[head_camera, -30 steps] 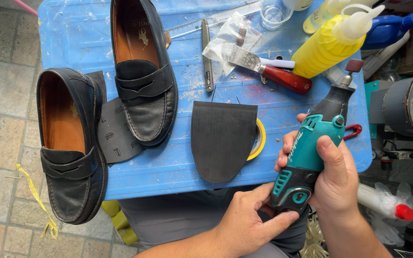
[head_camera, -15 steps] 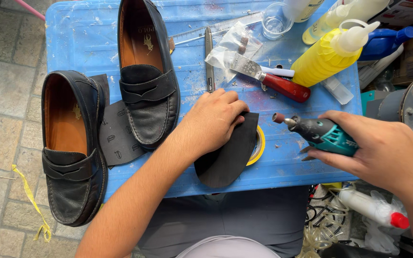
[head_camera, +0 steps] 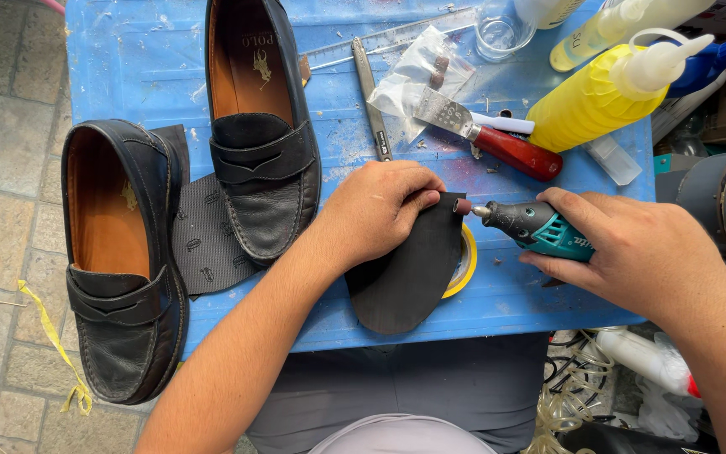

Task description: The person uses a rotary tool to grind and smooth the edges of a black shoe insole. They hold the insole with one hand and operate the tool with the other, working along the perimeter and then the surface of the insole.

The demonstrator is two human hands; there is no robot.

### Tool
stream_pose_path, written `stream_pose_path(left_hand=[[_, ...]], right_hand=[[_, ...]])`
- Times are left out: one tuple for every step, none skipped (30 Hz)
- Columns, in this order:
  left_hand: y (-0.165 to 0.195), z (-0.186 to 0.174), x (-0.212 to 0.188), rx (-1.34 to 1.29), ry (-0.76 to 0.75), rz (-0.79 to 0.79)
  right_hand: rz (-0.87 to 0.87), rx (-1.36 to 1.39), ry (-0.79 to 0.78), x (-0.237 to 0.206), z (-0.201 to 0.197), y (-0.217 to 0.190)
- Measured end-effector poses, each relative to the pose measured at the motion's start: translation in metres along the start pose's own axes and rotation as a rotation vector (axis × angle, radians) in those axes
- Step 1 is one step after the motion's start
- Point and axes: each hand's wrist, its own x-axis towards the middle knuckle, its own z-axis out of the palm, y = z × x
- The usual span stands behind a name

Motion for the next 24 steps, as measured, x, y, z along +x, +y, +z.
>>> stream_pose_path(left_hand=[[-0.0003,0.0007,-0.0004,-0.001,0.005,-0.011],[-0.0005,0.0011,-0.0007,0.012,0.011,-0.008],[-0.0002,0.0017,-0.0012,0.023,0.017,-0.007],[0.0006,0.0025,-0.0019,0.035,0.023,-0.004],[0.0013,0.0028,-0.0022,0.039,0.033,0.002],[0.0022,0.0030,-0.0027,0.043,0.044,0.007],[0.0026,0.0026,-0.0027,0.047,0.056,0.013],[0.0031,0.0025,-0.0024,0.047,0.055,0.010],[0.0034,0.0022,-0.0021,0.047,0.054,0.007],[0.0035,0.0018,-0.0016,0.046,0.053,0.004],[0.0032,0.0010,-0.0012,0.052,0.051,0.012],[0.0031,0.0009,-0.0008,0.055,0.047,0.019],[0.0031,0.0011,-0.0006,0.058,0.043,0.025],[0.0032,0.0015,-0.0006,0.058,0.041,0.017],[0.0030,0.0013,-0.0005,0.059,0.038,0.010],[0.0030,0.0014,-0.0004,0.060,0.036,0.003],[0.0029,0.0013,-0.0002,0.056,0.036,-0.007],[0.0030,0.0010,-0.0001,0.051,0.037,-0.018],[0.0031,0.0005,0.0001,0.047,0.040,-0.029],[0.0035,0.0001,0.0001,0.043,0.040,-0.034],[0.0039,-0.0005,0.0004,0.040,0.041,-0.039],[0.0043,-0.0014,0.0004,0.036,0.041,-0.044],[0.0044,-0.0028,0.0004,0.036,0.032,-0.039],[0.0046,-0.0035,0.0005,0.036,0.022,-0.035]], right_hand=[[0.004,-0.002,-0.002,0.0007,0.0012,0.0002],[0.009,-0.004,-0.002,0.0014,0.0025,-0.0001],[0.015,-0.006,-0.003,0.0018,0.0033,-0.0005],[0.003,0.014,-0.004,0.0015,0.0039,-0.0010],[-0.009,0.035,-0.006,0.0014,0.0041,-0.0018],[-0.022,0.056,-0.007,0.0012,0.0043,-0.0024],[-0.027,0.050,-0.033,0.0008,0.0043,-0.0037],[-0.031,0.043,-0.059,0.0000,0.0042,-0.0048],[-0.035,0.036,-0.086,0.0004,0.0039,-0.0050],[-0.036,0.054,-0.070,0.0010,0.0039,-0.0048],[-0.037,0.071,-0.054,0.0014,0.0037,-0.0046],[-0.037,0.089,-0.041,0.0016,0.0037,-0.0039],[-0.024,0.071,-0.034,0.0029,0.0040,-0.0028],[-0.012,0.052,-0.027,0.0051,0.0047,-0.0012],[0.001,0.032,-0.019,0.0065,0.0052,-0.0003],[-0.005,0.041,-0.004,0.0063,0.0054,0.0004],[-0.011,0.051,0.009,0.0061,0.0054,0.0008],[-0.019,0.060,0.022,0.0057,0.0053,0.0007],[-0.027,0.070,-0.003,0.0053,0.0051,0.0003],[-0.034,0.078,-0.028,0.0041,0.0044,-0.0006],[-0.040,0.086,-0.052,0.0034,0.0036,-0.0016],[-0.051,0.089,-0.055,0.0029,0.0026,-0.0028],[-0.061,0.092,-0.059,0.0030,0.0016,-0.0043],[-0.071,0.095,-0.062,0.0036,0.0007,-0.0051]])
